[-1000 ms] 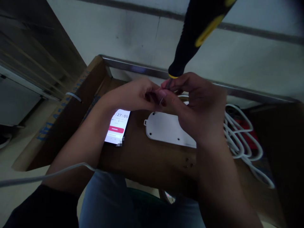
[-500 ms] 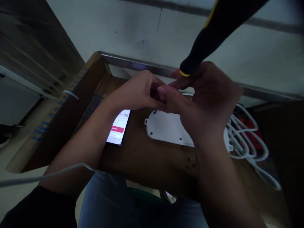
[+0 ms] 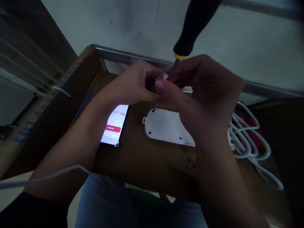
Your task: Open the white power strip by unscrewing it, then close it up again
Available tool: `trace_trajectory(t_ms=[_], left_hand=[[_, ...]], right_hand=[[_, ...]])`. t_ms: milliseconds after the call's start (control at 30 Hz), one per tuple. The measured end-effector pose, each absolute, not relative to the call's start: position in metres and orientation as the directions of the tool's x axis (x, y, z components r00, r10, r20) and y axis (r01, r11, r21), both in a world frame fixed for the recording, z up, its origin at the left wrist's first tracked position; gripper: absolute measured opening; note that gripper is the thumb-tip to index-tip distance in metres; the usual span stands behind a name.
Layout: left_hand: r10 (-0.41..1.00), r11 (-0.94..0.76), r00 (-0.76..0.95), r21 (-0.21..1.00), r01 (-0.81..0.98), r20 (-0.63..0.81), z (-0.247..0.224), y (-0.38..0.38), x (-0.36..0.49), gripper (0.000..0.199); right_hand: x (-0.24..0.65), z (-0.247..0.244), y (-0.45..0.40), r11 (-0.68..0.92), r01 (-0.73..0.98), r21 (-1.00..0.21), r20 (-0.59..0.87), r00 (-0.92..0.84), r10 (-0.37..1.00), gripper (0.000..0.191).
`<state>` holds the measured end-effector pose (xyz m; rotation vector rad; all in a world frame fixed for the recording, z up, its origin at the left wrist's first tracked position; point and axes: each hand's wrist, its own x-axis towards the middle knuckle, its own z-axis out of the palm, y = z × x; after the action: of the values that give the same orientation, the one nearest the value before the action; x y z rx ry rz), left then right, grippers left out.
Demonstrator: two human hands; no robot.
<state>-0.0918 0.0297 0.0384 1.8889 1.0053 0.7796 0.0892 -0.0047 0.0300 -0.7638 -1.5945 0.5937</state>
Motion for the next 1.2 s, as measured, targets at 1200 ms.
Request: trace_trajectory(t_ms=[1200], left_hand=[[0.745, -0.226, 0.658, 0.885, 0.406, -0.112, 0.041, 0.034, -0.095, 0.026]], right_hand=[[0.092, 0.025, -0.011, 0.616, 0.433, -0.658, 0.655, -0.074, 0.752, 0.008]])
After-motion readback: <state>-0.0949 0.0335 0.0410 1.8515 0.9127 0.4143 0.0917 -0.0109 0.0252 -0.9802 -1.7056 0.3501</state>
